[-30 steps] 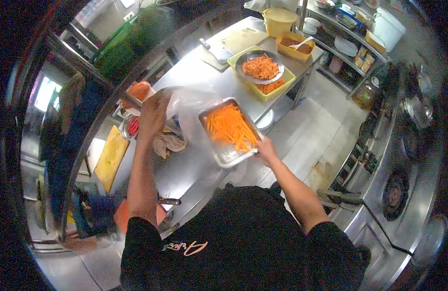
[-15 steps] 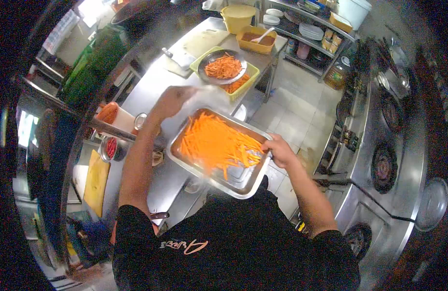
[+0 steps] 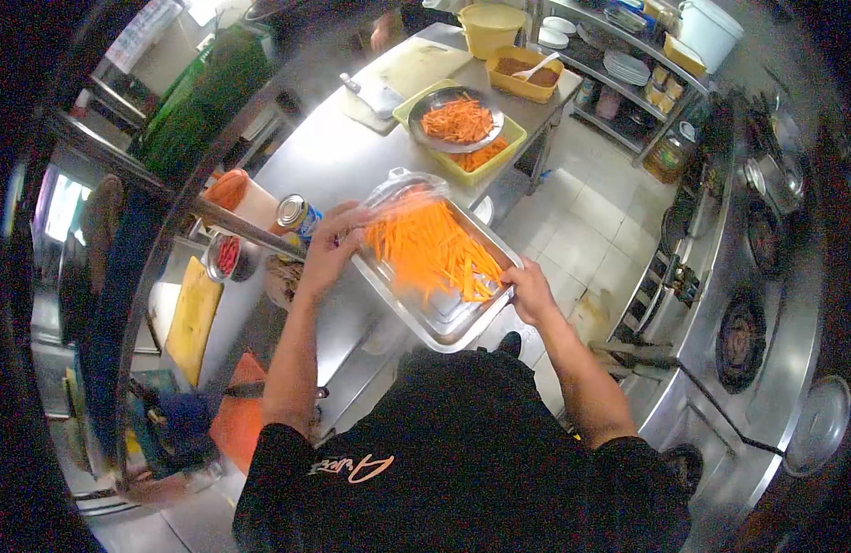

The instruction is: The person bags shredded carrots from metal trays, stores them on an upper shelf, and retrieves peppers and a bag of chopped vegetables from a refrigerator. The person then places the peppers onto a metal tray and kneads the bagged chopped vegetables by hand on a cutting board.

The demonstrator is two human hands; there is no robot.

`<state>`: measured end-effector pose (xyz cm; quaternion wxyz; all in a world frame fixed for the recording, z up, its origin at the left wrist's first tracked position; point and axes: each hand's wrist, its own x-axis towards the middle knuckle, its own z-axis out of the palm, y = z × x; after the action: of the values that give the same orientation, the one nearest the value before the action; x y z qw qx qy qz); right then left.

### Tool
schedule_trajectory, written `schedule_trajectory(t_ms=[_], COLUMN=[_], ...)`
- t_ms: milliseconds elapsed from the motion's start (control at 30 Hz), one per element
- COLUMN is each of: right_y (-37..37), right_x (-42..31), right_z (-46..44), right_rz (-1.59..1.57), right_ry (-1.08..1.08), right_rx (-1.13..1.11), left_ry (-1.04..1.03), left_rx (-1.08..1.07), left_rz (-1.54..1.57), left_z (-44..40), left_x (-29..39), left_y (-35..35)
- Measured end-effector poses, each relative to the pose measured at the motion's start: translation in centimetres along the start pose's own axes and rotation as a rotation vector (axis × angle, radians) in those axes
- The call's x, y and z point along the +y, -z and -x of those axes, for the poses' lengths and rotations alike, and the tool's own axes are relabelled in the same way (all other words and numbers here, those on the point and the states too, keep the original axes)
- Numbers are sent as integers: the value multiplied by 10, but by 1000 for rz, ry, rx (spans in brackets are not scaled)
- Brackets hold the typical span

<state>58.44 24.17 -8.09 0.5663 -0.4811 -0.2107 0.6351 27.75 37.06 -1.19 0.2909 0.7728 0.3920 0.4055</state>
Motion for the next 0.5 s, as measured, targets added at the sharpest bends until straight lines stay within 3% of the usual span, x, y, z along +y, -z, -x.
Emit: schedule_trajectory(t_ms=[33,100,233,333,433,500], right_y=[3,1,-19,-14,-10,-9], right_x=[8,16,25,22,13,12], right_z=[-3,-2,5,7,10,12], right_rz=[-16,-45,-107,-70,-24,-31], right_ry=[6,3,28,14,4,4], right_rx=[-7,13,40,37,5,6], left_ry=[9,270,615,546,509,534], left_rx=[121,426,421,525,652,505], left_rz=[29,181,452,402,544,747], left_z=[7,27,58,62,39,26], left_x=[1,11,1,-6,-11,-15], left_y=[-3,-20,-38,-47,-43,-38])
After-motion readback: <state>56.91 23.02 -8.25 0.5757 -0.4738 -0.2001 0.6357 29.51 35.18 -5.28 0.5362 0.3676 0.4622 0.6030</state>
